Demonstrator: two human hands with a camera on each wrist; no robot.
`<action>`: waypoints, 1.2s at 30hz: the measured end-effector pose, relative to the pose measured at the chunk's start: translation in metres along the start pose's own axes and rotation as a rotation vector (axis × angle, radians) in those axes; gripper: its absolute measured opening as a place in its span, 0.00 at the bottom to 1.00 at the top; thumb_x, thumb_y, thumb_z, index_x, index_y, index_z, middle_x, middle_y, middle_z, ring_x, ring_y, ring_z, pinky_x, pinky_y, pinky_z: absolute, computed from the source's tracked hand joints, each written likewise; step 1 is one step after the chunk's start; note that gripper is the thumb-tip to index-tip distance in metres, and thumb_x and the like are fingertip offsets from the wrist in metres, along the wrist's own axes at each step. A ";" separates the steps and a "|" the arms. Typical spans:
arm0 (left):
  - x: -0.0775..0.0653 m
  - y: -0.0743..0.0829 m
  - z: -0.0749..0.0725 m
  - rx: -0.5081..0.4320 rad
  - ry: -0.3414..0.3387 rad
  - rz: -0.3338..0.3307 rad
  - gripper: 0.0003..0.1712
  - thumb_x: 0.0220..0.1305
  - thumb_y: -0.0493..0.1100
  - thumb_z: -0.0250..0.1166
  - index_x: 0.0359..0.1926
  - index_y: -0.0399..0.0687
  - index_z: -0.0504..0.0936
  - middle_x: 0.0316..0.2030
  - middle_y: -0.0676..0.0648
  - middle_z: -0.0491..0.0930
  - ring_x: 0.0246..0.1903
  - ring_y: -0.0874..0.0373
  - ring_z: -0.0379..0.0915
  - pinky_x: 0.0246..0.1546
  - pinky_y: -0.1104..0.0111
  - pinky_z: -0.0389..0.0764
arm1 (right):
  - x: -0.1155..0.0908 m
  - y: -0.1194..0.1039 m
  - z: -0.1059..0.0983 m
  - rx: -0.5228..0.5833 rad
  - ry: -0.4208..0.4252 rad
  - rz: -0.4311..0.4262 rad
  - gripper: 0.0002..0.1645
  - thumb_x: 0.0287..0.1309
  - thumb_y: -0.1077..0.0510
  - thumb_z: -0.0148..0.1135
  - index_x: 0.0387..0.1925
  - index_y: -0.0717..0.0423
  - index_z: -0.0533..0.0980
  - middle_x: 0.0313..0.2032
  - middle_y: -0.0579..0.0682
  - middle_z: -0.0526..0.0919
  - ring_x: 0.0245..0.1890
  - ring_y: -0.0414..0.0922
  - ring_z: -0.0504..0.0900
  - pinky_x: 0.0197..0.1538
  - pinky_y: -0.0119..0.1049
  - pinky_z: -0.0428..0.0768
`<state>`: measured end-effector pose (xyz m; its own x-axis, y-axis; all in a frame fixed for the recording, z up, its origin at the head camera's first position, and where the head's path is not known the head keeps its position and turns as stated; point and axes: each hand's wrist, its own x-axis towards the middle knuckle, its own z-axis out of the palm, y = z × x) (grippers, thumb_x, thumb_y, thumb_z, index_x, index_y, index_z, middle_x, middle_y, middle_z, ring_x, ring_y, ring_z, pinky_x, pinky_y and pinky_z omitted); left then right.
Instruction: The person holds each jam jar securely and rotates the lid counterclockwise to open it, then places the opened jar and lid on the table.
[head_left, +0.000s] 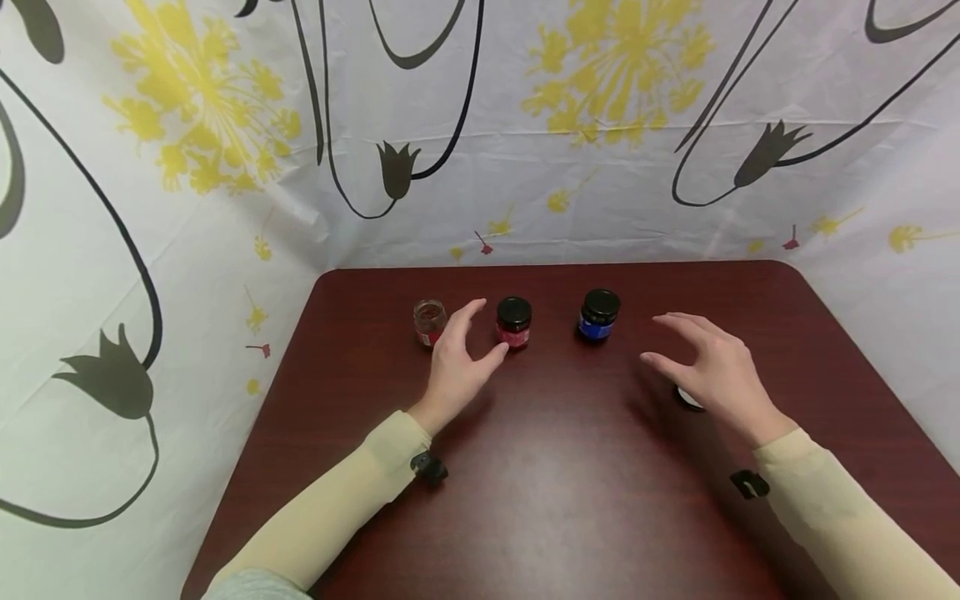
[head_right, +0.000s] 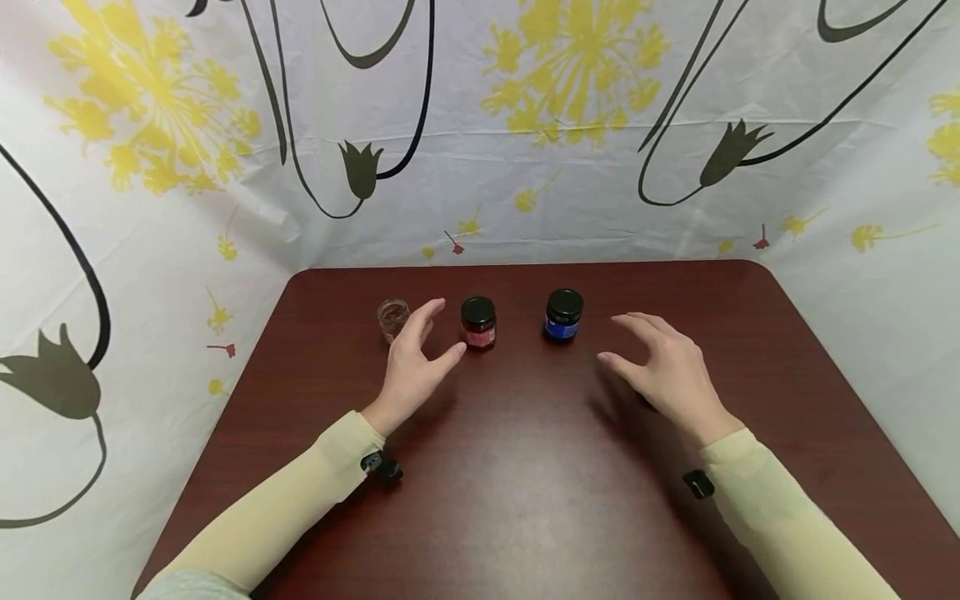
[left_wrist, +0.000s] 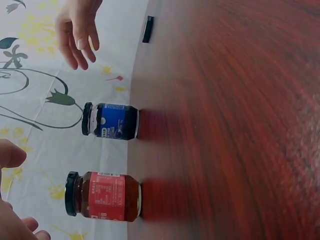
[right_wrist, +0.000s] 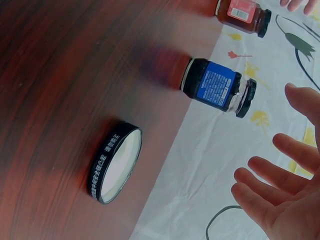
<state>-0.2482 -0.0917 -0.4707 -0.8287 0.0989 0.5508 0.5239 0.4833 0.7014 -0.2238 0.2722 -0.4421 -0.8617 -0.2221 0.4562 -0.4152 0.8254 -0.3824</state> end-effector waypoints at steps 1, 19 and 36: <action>0.000 0.000 0.001 -0.002 0.001 -0.003 0.40 0.50 0.52 0.68 0.63 0.68 0.59 0.58 0.61 0.65 0.56 0.68 0.60 0.53 0.63 0.67 | 0.001 -0.001 0.000 0.001 0.004 -0.003 0.34 0.44 0.40 0.67 0.56 0.33 0.70 0.54 0.43 0.72 0.53 0.46 0.71 0.45 0.49 0.70; -0.002 -0.008 0.018 -0.113 -0.002 -0.185 0.40 0.49 0.50 0.69 0.62 0.64 0.60 0.57 0.60 0.65 0.58 0.61 0.61 0.55 0.66 0.65 | 0.008 -0.012 0.005 0.010 -0.014 -0.014 0.34 0.43 0.39 0.67 0.55 0.37 0.71 0.55 0.42 0.71 0.53 0.46 0.71 0.45 0.50 0.70; 0.000 -0.021 0.032 -0.188 0.017 -0.304 0.39 0.48 0.50 0.71 0.60 0.62 0.62 0.55 0.47 0.69 0.56 0.53 0.66 0.54 0.59 0.66 | 0.014 -0.021 0.012 0.002 -0.017 -0.062 0.35 0.43 0.37 0.66 0.55 0.38 0.72 0.54 0.42 0.71 0.52 0.44 0.72 0.46 0.48 0.70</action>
<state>-0.2658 -0.0736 -0.4997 -0.9498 -0.0402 0.3103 0.2821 0.3193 0.9047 -0.2308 0.2452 -0.4373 -0.8393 -0.2815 0.4651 -0.4684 0.8086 -0.3560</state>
